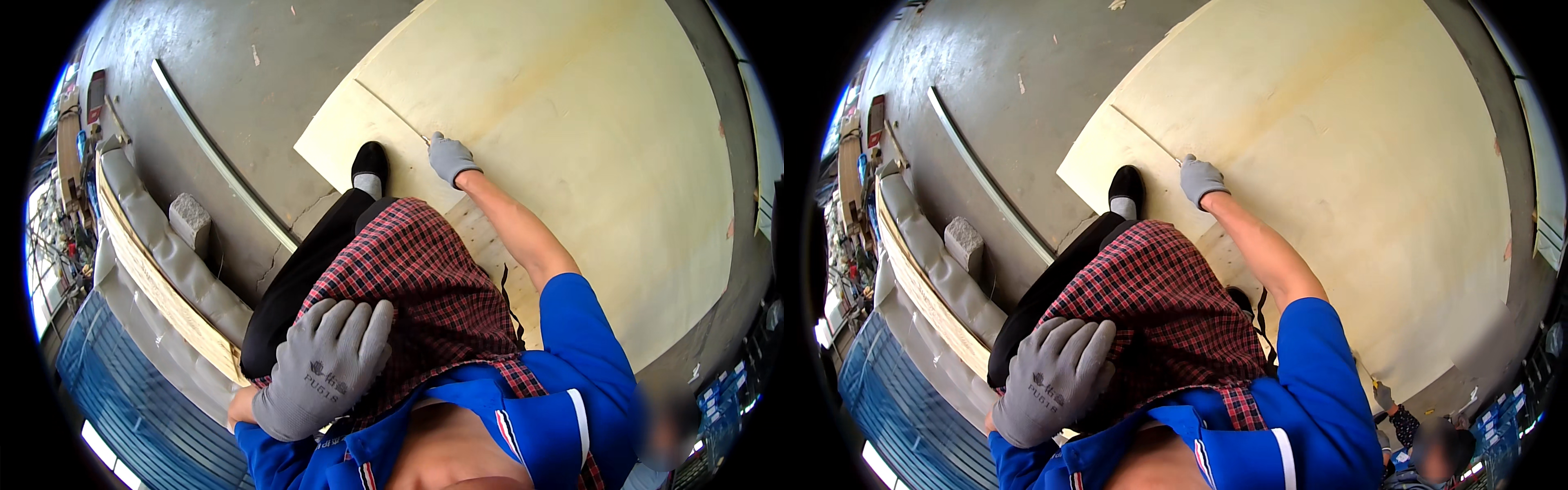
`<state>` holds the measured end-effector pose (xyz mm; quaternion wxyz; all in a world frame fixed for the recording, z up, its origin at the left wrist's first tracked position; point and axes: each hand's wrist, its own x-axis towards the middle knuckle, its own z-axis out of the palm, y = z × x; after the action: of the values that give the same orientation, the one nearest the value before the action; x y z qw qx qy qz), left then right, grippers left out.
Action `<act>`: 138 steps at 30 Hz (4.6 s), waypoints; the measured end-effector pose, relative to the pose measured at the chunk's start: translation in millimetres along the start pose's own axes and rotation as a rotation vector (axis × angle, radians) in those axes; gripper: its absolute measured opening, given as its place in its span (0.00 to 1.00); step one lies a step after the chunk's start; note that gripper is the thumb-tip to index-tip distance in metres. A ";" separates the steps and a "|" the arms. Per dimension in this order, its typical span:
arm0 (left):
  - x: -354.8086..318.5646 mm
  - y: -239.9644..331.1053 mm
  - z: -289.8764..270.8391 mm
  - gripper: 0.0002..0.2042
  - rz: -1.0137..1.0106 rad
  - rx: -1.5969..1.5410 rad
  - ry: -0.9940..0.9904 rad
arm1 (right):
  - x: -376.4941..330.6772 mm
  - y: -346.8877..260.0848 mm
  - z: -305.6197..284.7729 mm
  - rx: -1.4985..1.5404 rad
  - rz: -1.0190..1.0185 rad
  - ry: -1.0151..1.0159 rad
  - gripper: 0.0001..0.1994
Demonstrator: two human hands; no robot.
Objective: The person uses a utility knife to score a straight line across a large sheet of plywood on the floor. They then lift the scored section and snap it off to separate the piece.
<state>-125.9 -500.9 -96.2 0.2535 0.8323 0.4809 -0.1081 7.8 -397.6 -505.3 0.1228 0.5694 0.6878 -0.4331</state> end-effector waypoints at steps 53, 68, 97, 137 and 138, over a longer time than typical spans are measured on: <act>165.7 194.9 267.8 0.17 1.343 0.082 -0.823 | -383.6 346.1 164.4 -0.221 0.354 0.033 0.12; 152.2 183.4 260.8 0.07 1.308 0.300 -0.924 | -380.4 322.0 140.8 -0.234 0.431 -0.083 0.10; 164.9 193.5 250.1 0.07 1.156 0.536 -0.790 | -369.3 313.9 117.8 -0.023 0.373 0.044 0.09; 158.7 152.4 207.6 0.08 1.234 0.085 -0.772 | -470.1 354.2 186.5 0.132 0.713 0.212 0.17; 150.7 142.7 194.3 0.08 1.184 0.040 -0.762 | -429.5 332.8 168.4 0.278 0.672 0.181 0.18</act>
<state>86.1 -549.0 -279.4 0.4050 0.8628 -0.1775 -0.2450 387.3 -820.2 -472.9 0.1183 0.8107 0.4051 -0.4058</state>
